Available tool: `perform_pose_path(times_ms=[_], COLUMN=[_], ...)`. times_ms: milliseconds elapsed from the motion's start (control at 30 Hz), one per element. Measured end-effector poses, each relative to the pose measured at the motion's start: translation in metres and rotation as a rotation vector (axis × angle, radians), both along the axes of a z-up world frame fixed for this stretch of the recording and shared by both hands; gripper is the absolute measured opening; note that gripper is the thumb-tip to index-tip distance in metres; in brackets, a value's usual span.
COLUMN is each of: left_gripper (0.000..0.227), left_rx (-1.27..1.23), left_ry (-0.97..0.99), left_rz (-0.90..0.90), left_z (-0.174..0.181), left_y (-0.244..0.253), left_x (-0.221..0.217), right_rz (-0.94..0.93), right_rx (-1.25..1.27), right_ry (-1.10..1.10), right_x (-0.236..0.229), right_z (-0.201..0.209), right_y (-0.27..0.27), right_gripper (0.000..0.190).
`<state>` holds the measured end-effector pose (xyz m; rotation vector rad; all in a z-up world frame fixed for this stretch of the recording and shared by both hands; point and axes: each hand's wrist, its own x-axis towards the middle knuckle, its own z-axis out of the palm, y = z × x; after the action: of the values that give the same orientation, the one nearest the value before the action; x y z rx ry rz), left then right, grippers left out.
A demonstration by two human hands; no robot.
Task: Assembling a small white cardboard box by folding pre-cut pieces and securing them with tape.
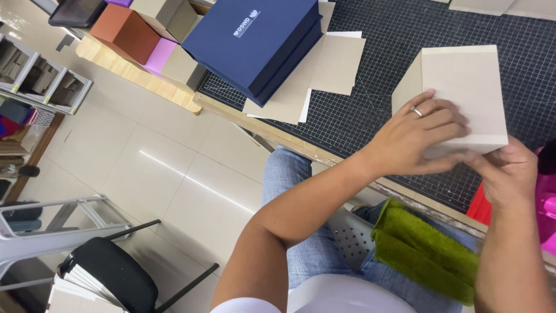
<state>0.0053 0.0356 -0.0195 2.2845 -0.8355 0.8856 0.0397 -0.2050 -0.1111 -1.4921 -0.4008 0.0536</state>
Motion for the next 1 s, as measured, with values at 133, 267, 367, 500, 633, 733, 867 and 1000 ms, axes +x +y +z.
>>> perform_pose_path(times_ms=[133, 267, 367, 500, 633, 733, 867, 1000], left_gripper=[0.037, 0.034, 0.032, 0.026, 0.022, 0.022, 0.022, 0.024], left_rx=[-0.014, -0.015, -0.017, -0.008, -0.054, -0.057, -0.132, -0.124], left_ry=[0.054, 0.058, 0.053, 0.056, 0.036, 0.039, 0.017, 0.065], left_rz=[-0.043, -0.064, -0.099, -0.127, -0.145, -0.179, -0.102, -0.115], left_z=[0.005, 0.009, 0.016, 0.018, 0.021, 0.018, 0.009, 0.012], left_y=[0.004, 0.008, 0.011, 0.014, 0.015, 0.014, 0.012, 0.016], left_x=[-0.002, -0.004, -0.004, -0.005, -0.006, -0.005, -0.003, -0.004], right_rz=[-0.049, -0.057, -0.005, -0.138, 0.001, 0.028, -0.016, 0.008], right_rx=[0.09, -0.039, -0.026, -0.024, -0.081, -0.072, 0.07, 0.017], right_ry=[-0.035, -0.008, -0.014, -0.025, -0.036, -0.024, -0.145, -0.186], right_x=[0.013, -0.003, -0.003, 0.004, -0.011, -0.013, -0.001, -0.013], right_z=[-0.025, 0.004, 0.007, -0.015, 0.029, 0.024, -0.004, 0.031], right_y=[-0.007, 0.003, 0.0, -0.001, 0.011, 0.009, 0.006, 0.017], right_gripper=[0.037, 0.04, 0.041, 0.041, 0.039, 0.048, 0.026, 0.027])
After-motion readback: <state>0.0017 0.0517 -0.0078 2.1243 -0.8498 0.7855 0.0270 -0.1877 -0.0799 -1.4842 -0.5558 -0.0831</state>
